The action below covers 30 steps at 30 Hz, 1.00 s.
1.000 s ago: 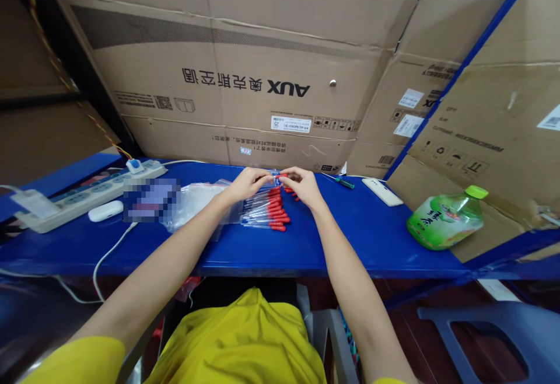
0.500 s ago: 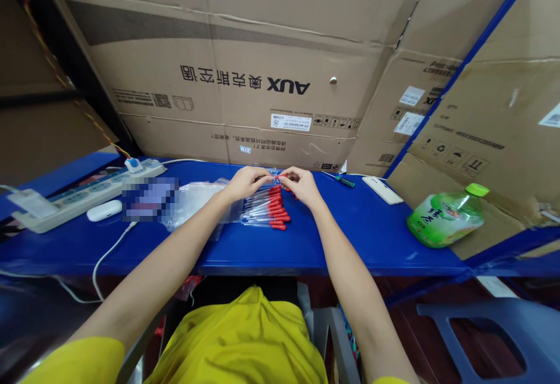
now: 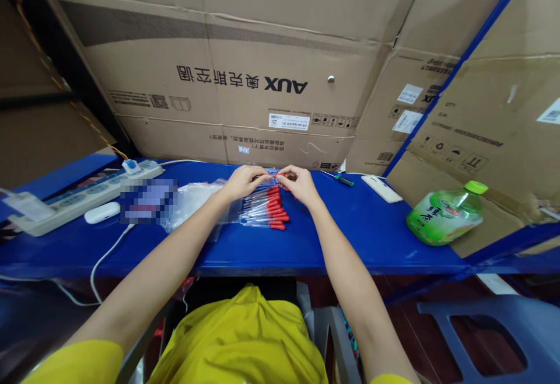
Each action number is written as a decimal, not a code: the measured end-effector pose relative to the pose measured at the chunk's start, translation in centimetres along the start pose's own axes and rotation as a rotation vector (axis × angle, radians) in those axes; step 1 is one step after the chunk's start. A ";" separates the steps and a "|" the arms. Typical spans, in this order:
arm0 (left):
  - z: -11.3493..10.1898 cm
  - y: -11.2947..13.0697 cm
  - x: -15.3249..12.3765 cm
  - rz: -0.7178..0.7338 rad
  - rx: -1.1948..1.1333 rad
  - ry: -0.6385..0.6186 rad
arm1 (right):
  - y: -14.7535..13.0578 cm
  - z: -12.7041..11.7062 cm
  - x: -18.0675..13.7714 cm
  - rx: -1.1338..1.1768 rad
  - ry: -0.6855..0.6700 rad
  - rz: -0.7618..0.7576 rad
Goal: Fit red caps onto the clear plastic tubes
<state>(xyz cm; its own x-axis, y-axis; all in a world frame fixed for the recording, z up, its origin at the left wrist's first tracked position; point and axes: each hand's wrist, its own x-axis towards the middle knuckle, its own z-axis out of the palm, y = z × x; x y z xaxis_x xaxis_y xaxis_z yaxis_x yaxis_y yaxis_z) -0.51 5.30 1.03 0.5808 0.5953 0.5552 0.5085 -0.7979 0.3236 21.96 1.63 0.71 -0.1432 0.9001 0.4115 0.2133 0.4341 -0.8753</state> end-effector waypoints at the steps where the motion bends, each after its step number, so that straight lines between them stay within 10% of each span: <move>1: -0.1 0.0 0.0 0.002 -0.003 0.001 | 0.0 0.0 0.0 0.002 0.003 -0.003; 30: -0.6 -0.1 0.3 -0.004 -0.038 -0.048 | 0.2 -0.8 0.3 0.178 0.045 0.056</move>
<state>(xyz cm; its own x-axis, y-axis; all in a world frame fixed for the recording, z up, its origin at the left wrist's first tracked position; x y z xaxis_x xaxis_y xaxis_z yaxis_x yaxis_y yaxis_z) -0.80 5.50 1.64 0.6090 0.6015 0.5170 0.4870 -0.7981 0.3548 22.77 1.96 0.88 -0.0919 0.9251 0.3684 0.0453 0.3735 -0.9265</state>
